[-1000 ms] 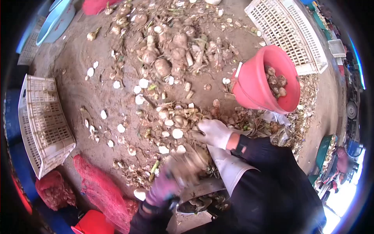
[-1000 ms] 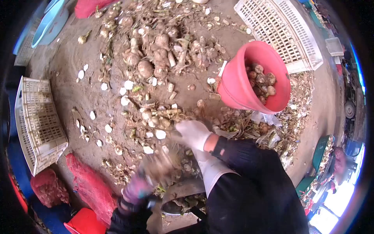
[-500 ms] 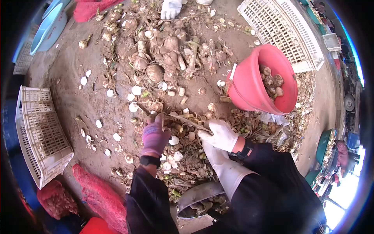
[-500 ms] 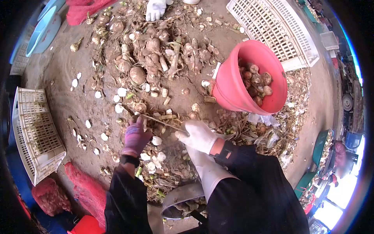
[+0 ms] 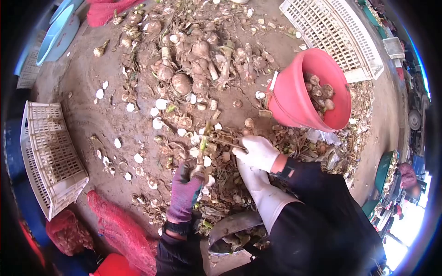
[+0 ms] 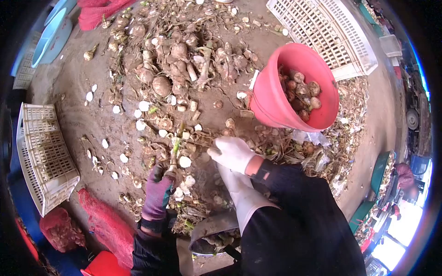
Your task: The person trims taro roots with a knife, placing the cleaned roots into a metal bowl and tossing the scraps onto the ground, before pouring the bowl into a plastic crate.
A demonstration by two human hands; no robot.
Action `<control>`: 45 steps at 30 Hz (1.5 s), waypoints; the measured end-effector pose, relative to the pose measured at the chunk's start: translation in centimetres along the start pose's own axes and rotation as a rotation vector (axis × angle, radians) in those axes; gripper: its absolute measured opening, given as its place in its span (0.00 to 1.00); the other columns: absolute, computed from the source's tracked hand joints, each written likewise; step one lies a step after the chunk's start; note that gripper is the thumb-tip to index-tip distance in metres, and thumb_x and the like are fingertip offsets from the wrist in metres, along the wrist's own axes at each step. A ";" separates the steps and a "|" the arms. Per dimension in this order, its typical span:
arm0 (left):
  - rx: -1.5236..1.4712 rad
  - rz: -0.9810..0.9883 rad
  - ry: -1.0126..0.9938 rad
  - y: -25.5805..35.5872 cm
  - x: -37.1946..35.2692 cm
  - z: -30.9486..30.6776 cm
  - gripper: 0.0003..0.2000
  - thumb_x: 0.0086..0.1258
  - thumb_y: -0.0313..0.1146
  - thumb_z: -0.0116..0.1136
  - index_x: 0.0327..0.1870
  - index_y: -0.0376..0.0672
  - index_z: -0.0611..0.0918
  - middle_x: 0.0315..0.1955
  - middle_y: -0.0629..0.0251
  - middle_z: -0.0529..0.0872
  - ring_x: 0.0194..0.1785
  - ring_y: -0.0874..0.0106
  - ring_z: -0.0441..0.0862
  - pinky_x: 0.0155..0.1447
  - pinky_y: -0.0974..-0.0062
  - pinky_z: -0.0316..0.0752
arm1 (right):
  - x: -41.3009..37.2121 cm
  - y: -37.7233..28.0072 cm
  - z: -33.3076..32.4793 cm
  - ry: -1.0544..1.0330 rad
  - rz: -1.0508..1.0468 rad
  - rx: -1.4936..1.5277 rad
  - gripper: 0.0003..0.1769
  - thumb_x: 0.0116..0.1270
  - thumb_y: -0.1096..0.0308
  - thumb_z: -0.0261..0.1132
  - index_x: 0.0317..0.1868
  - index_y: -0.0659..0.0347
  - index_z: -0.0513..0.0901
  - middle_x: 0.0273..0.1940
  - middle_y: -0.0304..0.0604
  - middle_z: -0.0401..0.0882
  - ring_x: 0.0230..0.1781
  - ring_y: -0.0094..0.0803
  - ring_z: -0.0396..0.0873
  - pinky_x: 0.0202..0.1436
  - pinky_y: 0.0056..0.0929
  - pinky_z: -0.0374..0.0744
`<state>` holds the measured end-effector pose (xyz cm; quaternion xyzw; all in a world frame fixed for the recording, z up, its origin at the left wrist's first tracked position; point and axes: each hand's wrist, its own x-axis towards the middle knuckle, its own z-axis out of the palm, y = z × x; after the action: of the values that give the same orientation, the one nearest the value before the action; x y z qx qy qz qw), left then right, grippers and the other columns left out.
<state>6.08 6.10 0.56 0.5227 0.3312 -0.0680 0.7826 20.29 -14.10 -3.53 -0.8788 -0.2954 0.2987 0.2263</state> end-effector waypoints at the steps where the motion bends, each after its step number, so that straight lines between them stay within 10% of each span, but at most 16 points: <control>1: -0.052 -0.085 0.027 -0.3 -0.2 -0.4 0.06 0.65 0.22 0.52 0.42 0.38 0.77 0.29 0.71 0.79 0.30 0.83 0.74 0.33 0.85 0.69 | -0.5 -1.1 -0.8 0.009 -0.015 0.003 0.21 0.64 0.51 0.61 0.27 0.63 0.78 0.24 0.53 0.76 0.27 0.52 0.79 0.32 0.45 0.75; 8: -0.099 0.074 0.058 -1.1 -0.2 -0.1 0.08 0.67 0.21 0.49 0.45 0.38 0.76 0.25 0.70 0.78 0.23 0.85 0.69 0.26 0.86 0.63 | -0.2 -4.8 -0.4 0.053 -0.284 0.125 0.18 0.62 0.55 0.63 0.26 0.63 0.79 0.24 0.52 0.76 0.25 0.50 0.78 0.31 0.43 0.76; 13: 0.023 0.146 0.117 0.6 -0.4 -1.4 0.08 0.68 0.23 0.49 0.47 0.39 0.76 0.25 0.69 0.77 0.22 0.83 0.69 0.26 0.86 0.63 | 0.5 -1.6 -1.1 -0.098 -0.012 0.006 0.23 0.64 0.50 0.59 0.27 0.66 0.77 0.27 0.57 0.78 0.30 0.54 0.78 0.36 0.48 0.75; 20: -0.363 0.036 -0.117 -0.3 -1.1 0.2 0.42 0.56 0.12 0.48 0.73 0.55 0.55 0.49 0.65 0.74 0.29 0.81 0.71 0.27 0.84 0.69 | -0.5 -5.3 -0.4 -0.015 -0.195 0.087 0.19 0.62 0.54 0.64 0.29 0.65 0.81 0.25 0.53 0.78 0.29 0.49 0.79 0.32 0.40 0.76; 26: -0.228 0.025 -0.027 -1.7 0.3 -1.1 0.30 0.56 0.16 0.54 0.64 0.43 0.68 0.51 0.64 0.73 0.34 0.79 0.73 0.39 0.82 0.73 | -0.5 -6.0 -1.5 -0.037 -0.145 0.141 0.18 0.62 0.55 0.63 0.28 0.64 0.80 0.24 0.51 0.76 0.28 0.50 0.78 0.32 0.42 0.76; 29: 0.339 0.175 0.030 -2.0 0.3 -1.8 0.24 0.61 0.32 0.64 0.57 0.39 0.70 0.38 0.66 0.79 0.40 0.77 0.78 0.43 0.80 0.75 | -1.0 -6.4 -2.2 -0.129 -0.292 -0.038 0.16 0.58 0.56 0.65 0.25 0.60 0.75 0.24 0.48 0.72 0.25 0.46 0.76 0.32 0.44 0.74; 33: 0.191 0.085 -0.025 -0.3 -1.3 -0.9 0.25 0.63 0.35 0.64 0.57 0.39 0.68 0.31 0.68 0.80 0.29 0.79 0.76 0.31 0.80 0.73 | -1.5 -6.0 -1.1 -0.039 -0.412 -0.101 0.14 0.52 0.58 0.67 0.27 0.59 0.74 0.29 0.45 0.73 0.26 0.43 0.76 0.33 0.41 0.73; 43: 0.150 0.063 0.092 -3.1 -2.2 -0.4 0.21 0.63 0.30 0.63 0.55 0.34 0.73 0.32 0.65 0.82 0.30 0.77 0.79 0.34 0.79 0.75 | -1.3 -4.7 0.3 0.095 -0.495 -0.165 0.12 0.53 0.58 0.66 0.28 0.56 0.76 0.30 0.43 0.73 0.26 0.42 0.76 0.32 0.41 0.73; 45: -0.117 0.105 -0.140 0.2 -4.0 1.0 0.17 0.56 0.32 0.65 0.46 0.36 0.79 0.35 0.60 0.85 0.38 0.72 0.83 0.42 0.75 0.78 | -0.2 -3.3 1.4 0.081 -0.324 -0.361 0.12 0.55 0.57 0.65 0.28 0.56 0.76 0.30 0.43 0.73 0.26 0.42 0.76 0.28 0.40 0.73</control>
<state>3.52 4.36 3.34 0.4865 0.2513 -0.0437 0.8356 18.00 -11.55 -2.56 -0.8574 -0.4717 0.1655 0.1220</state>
